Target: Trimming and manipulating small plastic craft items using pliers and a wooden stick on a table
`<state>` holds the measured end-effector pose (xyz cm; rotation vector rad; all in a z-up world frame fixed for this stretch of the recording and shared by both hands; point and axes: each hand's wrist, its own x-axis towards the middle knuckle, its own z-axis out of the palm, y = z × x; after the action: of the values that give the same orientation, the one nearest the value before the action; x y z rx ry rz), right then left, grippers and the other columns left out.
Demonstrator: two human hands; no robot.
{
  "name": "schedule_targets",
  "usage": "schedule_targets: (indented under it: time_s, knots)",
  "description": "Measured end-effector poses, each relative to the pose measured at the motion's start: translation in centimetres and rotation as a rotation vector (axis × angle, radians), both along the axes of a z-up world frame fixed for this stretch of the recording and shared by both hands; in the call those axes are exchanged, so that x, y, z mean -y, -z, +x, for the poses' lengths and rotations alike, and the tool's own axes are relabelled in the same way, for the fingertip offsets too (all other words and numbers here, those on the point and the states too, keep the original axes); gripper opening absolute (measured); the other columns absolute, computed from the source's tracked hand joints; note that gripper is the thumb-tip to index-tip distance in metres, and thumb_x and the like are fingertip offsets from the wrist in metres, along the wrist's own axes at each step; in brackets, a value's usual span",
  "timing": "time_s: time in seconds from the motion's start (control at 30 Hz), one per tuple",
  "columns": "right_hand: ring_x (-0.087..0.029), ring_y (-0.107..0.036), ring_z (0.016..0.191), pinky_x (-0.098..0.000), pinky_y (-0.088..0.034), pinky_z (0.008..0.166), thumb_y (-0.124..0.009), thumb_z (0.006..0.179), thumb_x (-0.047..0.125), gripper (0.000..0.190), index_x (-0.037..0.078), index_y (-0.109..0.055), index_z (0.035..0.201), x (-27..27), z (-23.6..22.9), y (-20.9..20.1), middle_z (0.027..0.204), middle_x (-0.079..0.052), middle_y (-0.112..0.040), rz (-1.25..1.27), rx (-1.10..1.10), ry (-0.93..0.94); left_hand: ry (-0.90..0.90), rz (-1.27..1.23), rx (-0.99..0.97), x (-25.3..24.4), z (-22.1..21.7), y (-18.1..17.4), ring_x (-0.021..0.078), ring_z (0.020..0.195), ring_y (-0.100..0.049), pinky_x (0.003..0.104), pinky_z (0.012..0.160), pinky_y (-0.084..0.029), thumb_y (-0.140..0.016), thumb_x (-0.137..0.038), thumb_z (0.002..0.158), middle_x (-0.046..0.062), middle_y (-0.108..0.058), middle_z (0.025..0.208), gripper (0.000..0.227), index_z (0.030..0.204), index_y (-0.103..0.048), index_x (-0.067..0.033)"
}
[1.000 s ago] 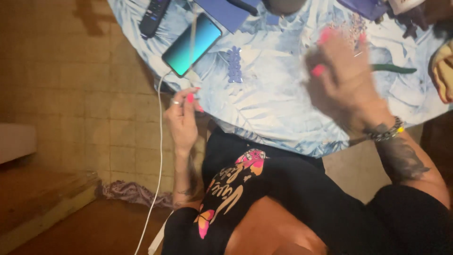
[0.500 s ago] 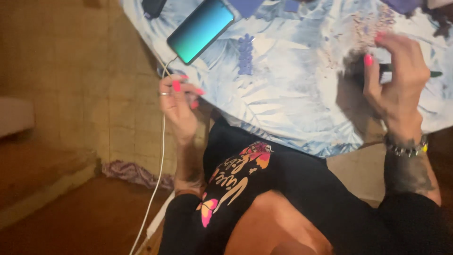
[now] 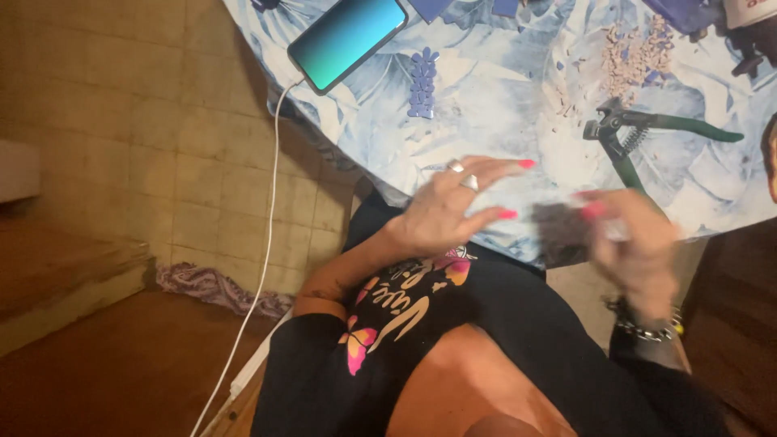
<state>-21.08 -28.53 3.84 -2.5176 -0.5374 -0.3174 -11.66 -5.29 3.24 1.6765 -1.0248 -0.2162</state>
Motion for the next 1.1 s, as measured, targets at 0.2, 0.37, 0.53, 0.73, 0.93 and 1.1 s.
schedule_targets:
  time_s: [0.2, 0.37, 0.53, 0.73, 0.93, 1.1]
  knots:
    - [-0.023, -0.054, 0.069, -0.0298, -0.04, 0.06, -0.055, 0.11, 0.005, 0.022, -0.002, -0.062, 0.09, 8.1, -2.4, 2.5, 0.08, -0.013, -0.059, -0.551, 0.095, 0.567, -0.698, 0.134, 0.353, -3.8, 4.3, 1.5, 0.0287, 0.087, -0.053, 0.038, 0.078, -0.045, -0.039, -0.022, 0.09, 0.015, -0.058, 0.093, 0.027, 0.095, -0.055, -0.0005]
    - [-0.029, -0.05, 0.072, -0.0344, -0.037, 0.062, -0.051, 0.109, -0.011, 0.018, -0.018, -0.066, 0.102, 5.7, -1.0, 0.8, 0.084, -0.022, -0.053, -0.069, 0.268, 0.516, -0.803, 0.329, 0.403, -4.5, 6.7, 2.7, 0.0293, 0.092, -0.05, 0.041, 0.07, -0.045, -0.043, -0.025, 0.089, 0.009, -0.051, 0.103, 0.025, 0.096, -0.054, -0.0026]
    - [-0.034, -0.057, 0.077, -0.0312, -0.046, 0.059, -0.044, 0.097, 0.007, 0.017, -0.004, -0.038, 0.108, 3.2, 4.5, 4.0, 0.095, -0.027, -0.049, 0.731, 0.149, 0.266, -0.762, 0.368, 0.378, -4.0, 7.7, 2.9, 0.0309, 0.09, -0.05, 0.042, 0.067, -0.045, -0.05, -0.018, 0.086, 0.008, -0.051, 0.105, 0.019, 0.099, -0.053, -0.0041]
    - [-0.019, -0.048, 0.053, -0.0272, -0.037, 0.048, -0.033, 0.098, 0.008, 0.03, -0.007, -0.05, 0.078, -4.2, 10.7, -0.9, 0.066, -0.014, -0.051, 0.436, 0.053, 0.082, -0.707, 0.247, 0.388, -4.7, 8.5, 1.9, 0.0305, 0.087, -0.053, 0.039, 0.077, -0.042, -0.046, -0.013, 0.088, 0.012, -0.052, 0.102, 0.019, 0.098, -0.054, 0.0002]
    - [-0.021, -0.042, 0.048, -0.0324, -0.033, 0.046, -0.033, 0.1, 0.008, 0.032, -0.005, -0.049, 0.075, 4.5, 5.6, 4.7, 0.059, -0.012, -0.046, 0.125, 0.295, 0.322, -0.585, 0.426, 0.521, -3.0, 12.2, 0.8, 0.0309, 0.082, -0.048, 0.039, 0.071, -0.043, -0.053, -0.007, 0.082, 0.009, -0.053, 0.099, 0.02, 0.101, -0.055, -0.0081]
    - [-0.035, -0.041, 0.064, -0.0414, -0.029, 0.061, -0.042, 0.116, 0.012, 0.043, -0.005, -0.037, 0.077, 8.6, 1.7, 2.7, 0.071, -0.02, -0.041, -0.329, 0.071, 0.683, -0.537, 0.565, 0.709, 0.0, 15.8, 1.1, 0.0281, 0.076, -0.041, 0.039, 0.051, -0.039, -0.065, -0.011, 0.067, 0.007, -0.047, 0.082, 0.021, 0.085, -0.055, -0.0057]
